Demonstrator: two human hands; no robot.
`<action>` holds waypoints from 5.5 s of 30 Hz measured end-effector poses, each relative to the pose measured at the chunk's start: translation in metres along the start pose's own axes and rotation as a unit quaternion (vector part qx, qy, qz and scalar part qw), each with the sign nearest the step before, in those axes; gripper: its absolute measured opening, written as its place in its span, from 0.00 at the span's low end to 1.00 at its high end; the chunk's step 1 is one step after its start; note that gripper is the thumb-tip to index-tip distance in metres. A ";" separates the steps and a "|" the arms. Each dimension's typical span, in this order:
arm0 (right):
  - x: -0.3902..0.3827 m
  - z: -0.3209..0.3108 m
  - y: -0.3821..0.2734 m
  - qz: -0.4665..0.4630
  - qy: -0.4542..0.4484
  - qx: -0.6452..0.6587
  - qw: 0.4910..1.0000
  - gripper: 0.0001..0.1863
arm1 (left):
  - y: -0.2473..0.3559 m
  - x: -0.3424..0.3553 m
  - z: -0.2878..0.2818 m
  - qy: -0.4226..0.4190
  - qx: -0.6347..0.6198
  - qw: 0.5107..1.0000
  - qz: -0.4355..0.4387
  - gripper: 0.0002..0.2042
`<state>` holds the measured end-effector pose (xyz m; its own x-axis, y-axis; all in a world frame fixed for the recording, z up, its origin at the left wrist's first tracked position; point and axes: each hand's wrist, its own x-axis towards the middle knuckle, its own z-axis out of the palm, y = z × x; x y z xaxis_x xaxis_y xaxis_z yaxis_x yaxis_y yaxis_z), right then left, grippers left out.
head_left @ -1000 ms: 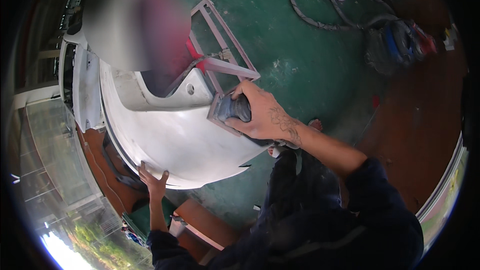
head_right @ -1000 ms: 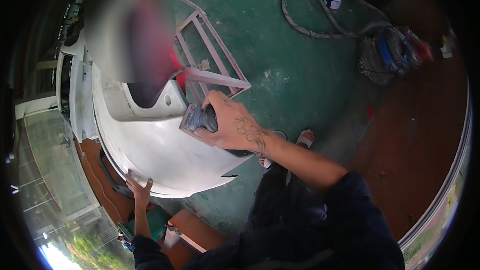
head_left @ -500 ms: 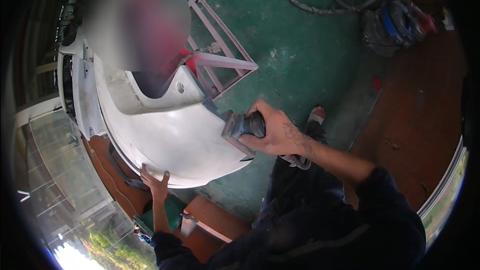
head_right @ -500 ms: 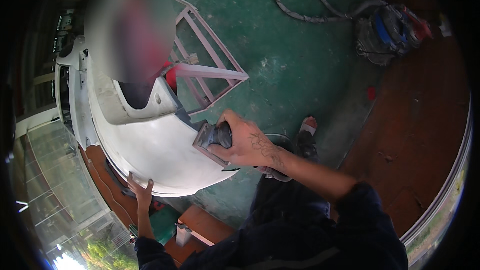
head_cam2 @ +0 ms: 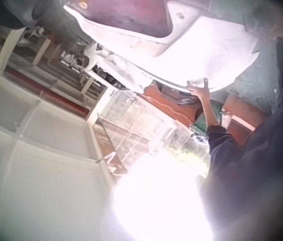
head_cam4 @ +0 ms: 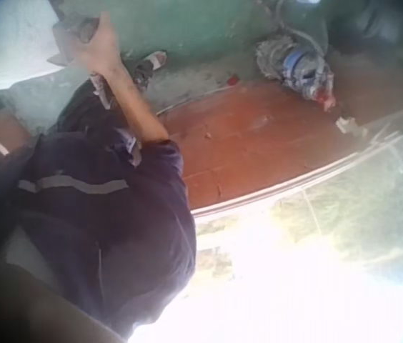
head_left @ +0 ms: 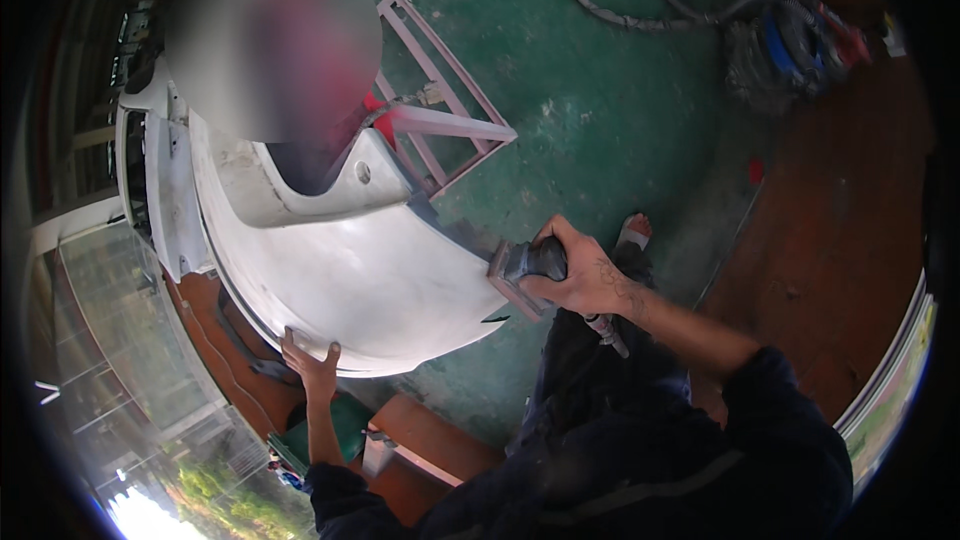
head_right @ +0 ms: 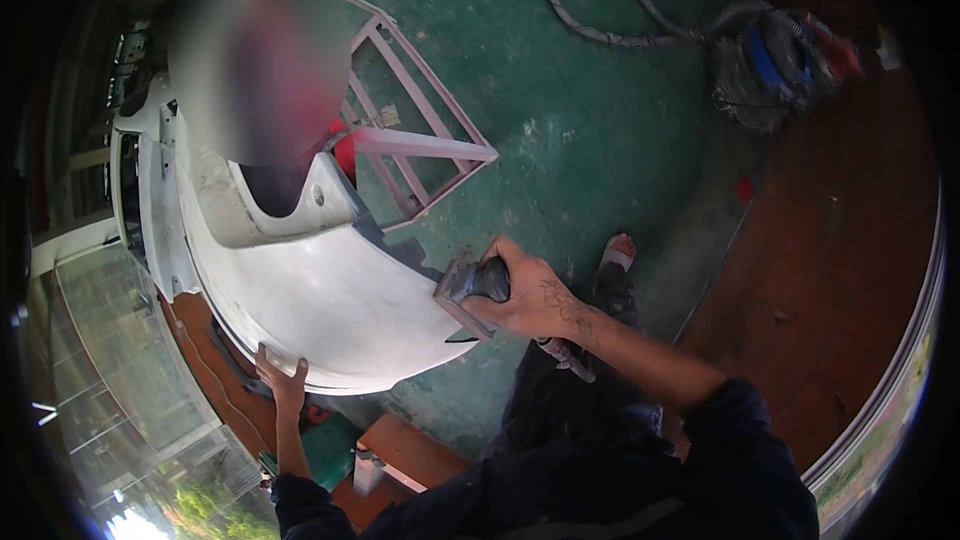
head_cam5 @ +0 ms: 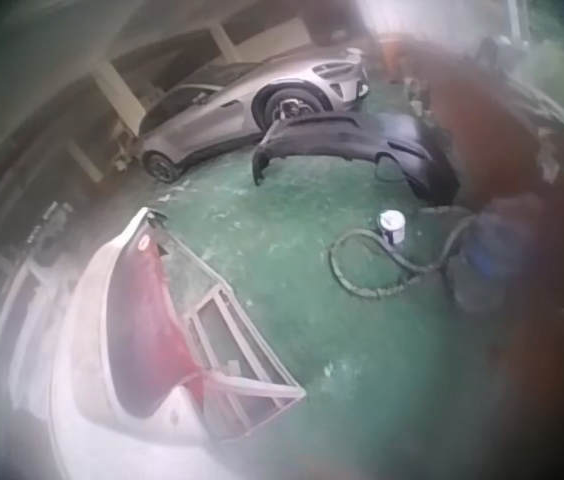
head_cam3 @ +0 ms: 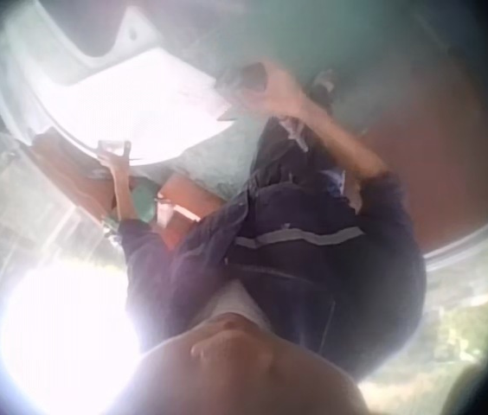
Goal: The person sands a white car bumper with a handheld power sander, moving across the surface in overlapping passes. The bumper is held steady with the left hand while the right hand operates the sander.
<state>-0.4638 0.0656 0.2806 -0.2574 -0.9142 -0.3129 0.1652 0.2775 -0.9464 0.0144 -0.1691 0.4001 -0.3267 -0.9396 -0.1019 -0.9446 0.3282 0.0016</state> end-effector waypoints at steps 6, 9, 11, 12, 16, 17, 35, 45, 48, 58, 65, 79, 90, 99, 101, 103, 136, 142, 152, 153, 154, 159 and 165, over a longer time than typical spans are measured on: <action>0.004 -0.004 0.085 0.061 0.059 0.060 0.995 0.28 | -0.001 0.003 -0.003 0.007 -0.004 1.000 -0.004 0.58; 0.008 -0.004 0.079 0.074 0.063 0.053 0.994 0.28 | 0.000 0.003 -0.004 0.011 -0.008 1.000 -0.007 0.58; 0.010 0.000 0.063 0.018 0.061 0.025 0.998 0.28 | -0.003 0.005 -0.004 0.013 -0.003 1.000 0.001 0.57; 0.010 0.001 0.047 0.000 0.050 0.011 0.999 0.28 | -0.008 0.005 -0.004 0.013 0.000 1.000 0.006 0.57; 0.007 -0.003 -0.002 0.003 0.018 -0.004 1.000 0.27 | -0.009 0.005 -0.005 0.011 0.001 1.000 0.009 0.55; 0.006 -0.003 -0.003 0.021 0.013 0.002 1.000 0.26 | -0.009 0.004 -0.006 0.011 0.000 1.000 0.008 0.55; -0.010 0.029 -0.049 -0.145 0.074 -0.163 0.973 0.26 | -0.003 0.017 -0.005 0.021 0.026 0.999 0.003 0.51; -0.045 0.016 0.048 -0.182 0.097 -0.162 0.965 0.25 | 0.002 0.025 -0.006 0.022 0.033 0.999 -0.012 0.49; -0.034 0.018 0.007 -0.202 0.084 -0.133 0.967 0.24 | -0.006 0.030 -0.006 0.023 0.026 0.999 -0.014 0.49; -0.017 0.010 0.022 -0.182 0.101 -0.085 0.974 0.25 | 0.010 0.024 -0.008 0.041 0.009 0.999 -0.005 0.46; -0.001 0.014 -0.012 -0.206 0.100 -0.109 0.967 0.27 | 0.005 0.027 -0.010 0.059 0.003 0.998 0.030 0.44; -0.019 0.015 0.101 -0.208 0.167 0.008 0.964 0.24 | -0.023 0.035 -0.018 0.022 -0.095 0.994 0.045 0.39; 0.005 0.008 0.031 -0.100 0.103 0.017 0.990 0.25 | -0.007 0.034 -0.023 -0.004 -0.142 0.990 -0.006 0.39; -0.008 0.011 0.124 -0.022 0.169 0.054 0.984 0.25 | -0.006 0.033 -0.026 -0.014 -0.121 0.992 -0.014 0.32; -0.014 0.015 0.147 0.006 0.164 0.049 0.985 0.25 | -0.005 0.032 -0.027 -0.013 -0.119 0.993 -0.004 0.30; -0.023 0.021 0.165 0.008 0.161 0.069 0.984 0.24 | -0.004 0.032 -0.027 -0.018 -0.130 0.991 0.005 0.30; -0.030 0.024 0.057 -0.002 0.216 0.026 0.976 0.26 | 0.024 0.018 -0.024 -0.003 -0.157 0.987 -0.037 0.40; -0.020 0.026 0.024 -0.064 0.145 0.027 0.987 0.27 | -0.012 0.022 -0.020 0.013 -0.083 0.996 0.025 0.42; 0.010 -0.027 0.069 -0.039 -0.021 0.029 0.999 0.23 | 0.025 0.007 -0.023 -0.011 -0.190 0.980 -0.055 0.44; 0.017 -0.031 0.061 -0.062 -0.048 0.024 0.997 0.23 | 0.022 0.007 -0.024 -0.012 -0.184 0.982 -0.049 0.44; 0.025 -0.031 0.057 -0.089 -0.071 0.037 0.993 0.23 | 0.019 0.007 -0.026 -0.014 -0.176 0.983 -0.042 0.46; 0.058 -0.041 0.064 -0.136 -0.210 0.097 0.963 0.23 | 0.013 0.008 -0.025 -0.023 -0.167 0.985 -0.032 0.55; 0.068 -0.059 0.088 -0.062 -0.276 0.092 0.955 0.24 | 0.006 0.005 -0.030 -0.031 -0.150 0.988 -0.004 0.53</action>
<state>-0.5229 0.0451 0.1714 0.2463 -0.9673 -0.0611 0.3437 0.1461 -0.9276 0.0062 -0.1751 0.4290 -0.3250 -0.9316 -0.1631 -0.9173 0.2685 0.2941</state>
